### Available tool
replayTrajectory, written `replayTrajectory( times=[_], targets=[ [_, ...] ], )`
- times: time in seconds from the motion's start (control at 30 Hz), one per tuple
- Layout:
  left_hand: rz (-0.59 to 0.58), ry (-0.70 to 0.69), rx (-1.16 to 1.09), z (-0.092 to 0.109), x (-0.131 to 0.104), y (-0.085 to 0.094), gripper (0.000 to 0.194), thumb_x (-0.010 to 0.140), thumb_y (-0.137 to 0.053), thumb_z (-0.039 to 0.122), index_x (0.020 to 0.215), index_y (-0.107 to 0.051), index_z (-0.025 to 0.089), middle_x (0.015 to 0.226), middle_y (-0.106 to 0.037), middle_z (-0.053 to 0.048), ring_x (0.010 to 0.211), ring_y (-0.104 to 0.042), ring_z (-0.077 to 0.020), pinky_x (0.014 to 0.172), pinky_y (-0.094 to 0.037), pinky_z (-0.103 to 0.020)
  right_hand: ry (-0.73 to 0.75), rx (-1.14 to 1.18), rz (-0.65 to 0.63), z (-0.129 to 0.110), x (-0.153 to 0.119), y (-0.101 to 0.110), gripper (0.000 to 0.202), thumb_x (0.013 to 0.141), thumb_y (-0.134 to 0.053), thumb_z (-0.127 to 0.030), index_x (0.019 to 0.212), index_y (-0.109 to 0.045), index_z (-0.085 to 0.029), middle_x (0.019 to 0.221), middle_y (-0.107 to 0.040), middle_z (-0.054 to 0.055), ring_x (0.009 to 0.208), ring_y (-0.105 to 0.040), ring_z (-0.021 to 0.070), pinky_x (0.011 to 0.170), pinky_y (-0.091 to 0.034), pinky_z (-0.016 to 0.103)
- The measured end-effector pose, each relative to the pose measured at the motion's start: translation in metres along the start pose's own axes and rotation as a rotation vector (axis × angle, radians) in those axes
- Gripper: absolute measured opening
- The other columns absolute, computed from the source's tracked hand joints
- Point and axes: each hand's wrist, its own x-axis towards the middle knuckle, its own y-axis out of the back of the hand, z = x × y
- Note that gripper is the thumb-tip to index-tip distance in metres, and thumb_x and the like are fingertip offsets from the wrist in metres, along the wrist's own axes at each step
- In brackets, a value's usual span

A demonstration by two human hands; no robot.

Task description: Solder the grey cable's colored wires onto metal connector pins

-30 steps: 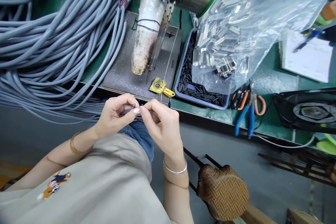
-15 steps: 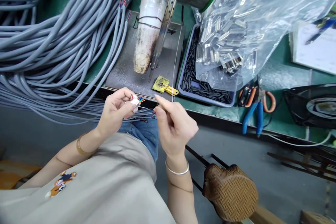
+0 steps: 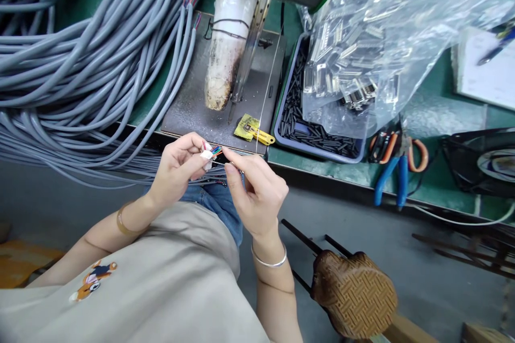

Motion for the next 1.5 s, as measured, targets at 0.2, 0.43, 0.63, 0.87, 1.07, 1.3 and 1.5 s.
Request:
replayTrajectory(
  times=[0.2, 0.43, 0.63, 0.87, 1.07, 1.3, 1.5],
  targets=[
    [-0.012, -0.023, -0.009, 0.0, 0.001, 0.0, 0.029, 0.083, -0.079, 0.034, 0.077, -0.057, 0.017, 0.06, -0.048, 0.007, 0.048, -0.034, -0.0031, 0.046, -0.029, -0.019, -0.078, 0.044, -0.031, -0.001, 0.001, 0.002, 0.025, 0.095, -0.068, -0.025, 0.118, -0.078, -0.031, 0.077, -0.07, -0.002, 0.056, -0.053, 0.0097, 0.05, -0.038, 0.025],
    [-0.011, -0.039, 0.024, -0.003, 0.001, 0.001, 0.033, 0.083, -0.081, 0.039, 0.077, -0.056, 0.018, 0.065, -0.05, 0.005, 0.051, -0.035, -0.0041, 0.047, -0.031, -0.021, -0.116, -0.027, -0.085, 0.003, 0.003, 0.009, 0.027, 0.098, -0.065, -0.033, 0.122, -0.076, -0.029, 0.078, -0.068, -0.001, 0.053, -0.044, 0.009, 0.05, -0.035, 0.027],
    [-0.002, -0.073, 0.087, -0.009, 0.001, 0.003, 0.034, 0.085, -0.08, 0.046, 0.081, -0.059, 0.02, 0.07, -0.05, 0.003, 0.054, -0.038, -0.0057, 0.047, -0.033, -0.022, -0.097, -0.052, -0.143, 0.003, 0.008, 0.013, 0.026, 0.099, -0.063, -0.038, 0.118, -0.078, -0.03, 0.072, -0.067, 0.0, 0.055, -0.047, 0.0111, 0.052, -0.036, 0.028],
    [0.048, -0.07, 0.126, -0.008, 0.001, 0.0, 0.033, 0.087, -0.079, 0.043, 0.078, -0.056, 0.02, 0.066, -0.048, 0.004, 0.05, -0.034, -0.0047, 0.044, -0.029, -0.021, -0.074, -0.07, -0.175, 0.001, 0.011, 0.019, 0.022, 0.1, -0.062, -0.036, 0.112, -0.079, -0.029, 0.069, -0.066, -0.002, 0.054, -0.046, 0.0104, 0.054, -0.037, 0.029],
    [0.036, -0.092, 0.137, -0.009, 0.001, -0.002, 0.028, 0.086, -0.079, 0.041, 0.081, -0.062, 0.019, 0.069, -0.052, 0.003, 0.053, -0.041, -0.0056, 0.046, -0.034, -0.02, -0.05, -0.061, -0.19, 0.003, 0.017, 0.02, 0.008, 0.094, -0.072, -0.03, 0.094, -0.078, -0.025, 0.068, -0.063, -0.003, 0.058, -0.051, 0.0099, 0.059, -0.042, 0.028],
    [0.031, -0.127, 0.21, -0.004, 0.001, -0.006, 0.024, 0.081, -0.084, 0.036, 0.08, -0.068, 0.018, 0.066, -0.053, 0.004, 0.057, -0.051, -0.0076, 0.053, -0.044, -0.022, -0.266, 0.079, -0.253, 0.003, 0.031, 0.018, 0.016, 0.085, -0.077, -0.029, 0.073, -0.07, -0.022, 0.057, -0.052, -0.006, 0.047, -0.032, 0.0051, 0.045, -0.023, 0.024],
    [0.048, -0.25, 0.371, -0.01, -0.003, 0.0, 0.014, 0.084, -0.08, 0.03, 0.085, -0.073, 0.018, 0.081, -0.064, 0.0, 0.061, -0.053, -0.008, 0.056, -0.044, -0.023, -0.368, 0.212, -0.279, 0.003, 0.033, 0.022, 0.014, 0.081, -0.078, -0.025, 0.071, -0.07, -0.019, 0.056, -0.05, -0.007, 0.047, -0.025, 0.0025, 0.044, -0.017, 0.022]
  ],
)
